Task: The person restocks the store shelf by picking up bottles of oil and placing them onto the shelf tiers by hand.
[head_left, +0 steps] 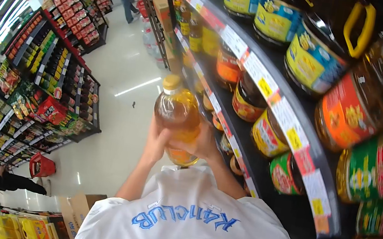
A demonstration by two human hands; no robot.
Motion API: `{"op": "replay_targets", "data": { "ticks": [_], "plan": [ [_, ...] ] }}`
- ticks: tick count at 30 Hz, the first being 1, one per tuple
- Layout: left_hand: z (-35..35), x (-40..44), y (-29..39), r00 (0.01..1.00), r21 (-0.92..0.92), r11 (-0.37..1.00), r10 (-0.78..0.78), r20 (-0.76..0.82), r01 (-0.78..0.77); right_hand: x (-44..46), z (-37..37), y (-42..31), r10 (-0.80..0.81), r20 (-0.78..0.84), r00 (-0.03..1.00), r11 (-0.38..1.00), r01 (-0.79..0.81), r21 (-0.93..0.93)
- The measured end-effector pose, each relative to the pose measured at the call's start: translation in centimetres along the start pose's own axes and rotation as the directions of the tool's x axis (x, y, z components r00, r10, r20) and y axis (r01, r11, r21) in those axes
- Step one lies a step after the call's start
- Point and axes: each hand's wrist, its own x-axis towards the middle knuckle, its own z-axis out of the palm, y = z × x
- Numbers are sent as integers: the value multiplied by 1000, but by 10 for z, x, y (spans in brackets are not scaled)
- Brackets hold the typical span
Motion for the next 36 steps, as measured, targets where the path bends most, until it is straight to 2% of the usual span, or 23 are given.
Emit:
{"op": "replay_targets", "data": {
  "ticks": [2, 5, 6, 8, 10, 12, 17, 20, 23, 27, 30, 32, 34, 35, 36],
  "plan": [
    [0, 34, -2, 994, -18, 996, 87, -61, -88, 33, -9, -9, -107, -10, 994, 993, 106, -54],
    [-9, 62, -26, 955, -48, 969, 228, -188, -241, 78, -17, -2, -251, 39, 967, 968, 251, -2],
    [-21, 70, -42, 962, -87, 973, 194, -190, -213, 93, -18, -1, -304, 41, 952, 953, 304, -4],
    [-38, 93, -65, 969, -135, 971, 175, -172, -199, 115, -19, 0, -250, 30, 968, 967, 248, 66],
    [-51, 126, -67, 971, -155, 964, 196, -140, -217, 138, -22, 0, -323, -14, 946, 946, 322, -49],
    [-59, 170, -55, 961, -170, 948, 255, -104, -270, 171, -30, -1, -522, -21, 853, 800, 481, -358],
    [-84, 282, -23, 904, -246, 875, 427, -15, -418, 236, 5, 7, -554, -72, 829, 759, 468, -452],
    [-93, 352, -3, 842, -332, 798, 540, 22, -503, 282, 26, 1, -594, -82, 800, 672, 437, -598],
    [-94, 415, 19, 769, -445, 694, 639, 17, -566, 331, 38, -10, -669, -19, 743, 543, 471, -695],
    [-83, 483, 38, 693, -550, 571, 721, -18, -609, 383, 44, -30, -767, 52, 639, 313, 443, -840],
    [-62, 527, 60, 645, -623, 481, 763, -50, -617, 408, 41, -47, -796, 2, 605, 213, 284, -935],
    [-44, 549, 69, 631, -654, 443, 772, -70, -614, 418, 32, -53, -791, -68, 609, 196, 146, -970],
    [-21, 569, 74, 636, -681, 430, 769, -69, -593, 427, 8, -55, -817, -54, 574, 123, 82, -989],
    [-8, 578, 76, 641, -689, 430, 765, -65, -583, 431, 17, -64, -779, -195, 596, 204, -53, -978],
    [5, 585, 77, 657, -704, 435, 752, -58, -561, 435, 4, -63, -765, -224, 604, 207, -99, -973]
  ]
}}
